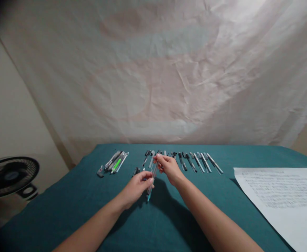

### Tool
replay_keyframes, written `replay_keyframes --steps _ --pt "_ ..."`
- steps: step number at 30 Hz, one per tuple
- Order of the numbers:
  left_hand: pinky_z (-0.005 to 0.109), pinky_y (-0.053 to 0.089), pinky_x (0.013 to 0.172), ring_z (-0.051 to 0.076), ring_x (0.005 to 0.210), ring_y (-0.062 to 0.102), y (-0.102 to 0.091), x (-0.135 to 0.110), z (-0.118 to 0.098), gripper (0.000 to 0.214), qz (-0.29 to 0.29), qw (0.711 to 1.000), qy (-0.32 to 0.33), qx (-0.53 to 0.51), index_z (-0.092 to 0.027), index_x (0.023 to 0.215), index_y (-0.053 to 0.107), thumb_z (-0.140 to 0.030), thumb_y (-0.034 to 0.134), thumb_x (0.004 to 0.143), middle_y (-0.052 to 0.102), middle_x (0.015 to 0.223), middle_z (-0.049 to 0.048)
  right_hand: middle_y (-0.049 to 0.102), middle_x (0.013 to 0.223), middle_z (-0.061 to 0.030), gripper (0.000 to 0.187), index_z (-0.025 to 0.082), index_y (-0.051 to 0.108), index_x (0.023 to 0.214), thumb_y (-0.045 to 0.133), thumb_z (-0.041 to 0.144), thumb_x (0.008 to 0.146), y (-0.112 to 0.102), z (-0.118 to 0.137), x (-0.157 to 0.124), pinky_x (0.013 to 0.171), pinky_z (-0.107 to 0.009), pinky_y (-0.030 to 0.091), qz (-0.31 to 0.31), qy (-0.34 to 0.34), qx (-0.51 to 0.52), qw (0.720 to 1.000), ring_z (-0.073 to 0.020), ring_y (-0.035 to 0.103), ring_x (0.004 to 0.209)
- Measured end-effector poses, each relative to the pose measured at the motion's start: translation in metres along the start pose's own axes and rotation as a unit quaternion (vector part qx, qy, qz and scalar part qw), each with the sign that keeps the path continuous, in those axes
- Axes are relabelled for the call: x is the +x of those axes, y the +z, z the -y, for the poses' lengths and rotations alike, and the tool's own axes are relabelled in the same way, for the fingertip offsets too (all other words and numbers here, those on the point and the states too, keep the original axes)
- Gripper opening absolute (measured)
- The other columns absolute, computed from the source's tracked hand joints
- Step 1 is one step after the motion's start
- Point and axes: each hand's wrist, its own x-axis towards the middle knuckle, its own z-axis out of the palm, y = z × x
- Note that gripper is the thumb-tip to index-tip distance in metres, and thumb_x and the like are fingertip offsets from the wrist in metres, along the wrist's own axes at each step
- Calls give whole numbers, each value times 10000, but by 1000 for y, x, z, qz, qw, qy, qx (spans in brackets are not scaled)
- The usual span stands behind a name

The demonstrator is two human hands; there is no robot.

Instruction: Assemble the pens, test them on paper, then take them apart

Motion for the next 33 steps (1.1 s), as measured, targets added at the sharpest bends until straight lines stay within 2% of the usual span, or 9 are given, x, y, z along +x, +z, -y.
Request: replay_keyframes --steps 3,5,8,12,15,19,23,27,33 --pt "226 422 586 74 600 516 5 -2 -5 251 26 989 -46 -138 -138 893 501 -354 479 766 521 788 20 525 625 -9 467 117 622 881 541 523 665 9 4 -8 423 -167 277 45 30 -18 998 -47 394 466" --pt "195 390 530 58 566 487 6 -1 -6 257 19 980 -55 -193 -134 878 494 -367 475 771 511 763 15 452 528 32 464 126 625 899 545 519 666 14 6 -13 426 -169 266 67 41 -31 996 -46 372 445" --pt "165 324 469 41 530 445 6 -1 -5 257 7 975 -56 -217 -120 871 495 -358 478 774 498 723 11 391 477 57 451 137 630 900 552 512 662 17 10 -16 420 -170 236 71 40 -60 995 -43 335 429" --pt "154 282 445 30 509 416 5 0 -2 277 9 972 -52 -231 -127 857 491 -389 480 768 484 705 2 432 484 44 429 114 640 807 546 510 669 16 9 -16 411 -171 202 104 24 -114 988 -37 328 431" --pt "141 219 403 15 473 373 4 1 0 298 14 967 -38 -252 -136 841 483 -421 487 755 461 690 -9 438 463 40 453 105 633 801 510 527 691 16 6 -17 399 -180 179 133 29 -116 984 -36 301 408" --pt "138 122 367 -6 412 271 1 1 1 320 27 965 -33 -259 -138 846 489 -443 479 751 414 639 -33 393 465 50 470 116 628 835 501 545 691 18 3 -16 397 -183 166 106 26 -92 990 -38 267 409" --pt "146 64 355 -6 366 177 0 1 0 318 11 974 -49 -223 -156 827 477 -464 463 750 331 547 -73 394 484 40 462 107 626 742 488 546 696 22 3 -17 399 -191 177 94 1 -123 988 -43 274 421" --pt "143 57 353 1 349 141 0 0 -1 304 -2 977 -67 -203 -177 828 448 -471 456 749 247 494 -99 386 487 33 454 99 612 658 462 523 720 25 4 -18 417 -195 215 78 -34 -177 981 -54 297 447" --pt "137 66 349 3 342 121 0 -1 -1 313 -11 979 -88 -184 -180 840 447 -477 452 743 224 475 -108 410 501 25 450 87 619 643 442 490 738 25 -4 -15 451 -194 252 59 -51 -199 977 -58 312 467"
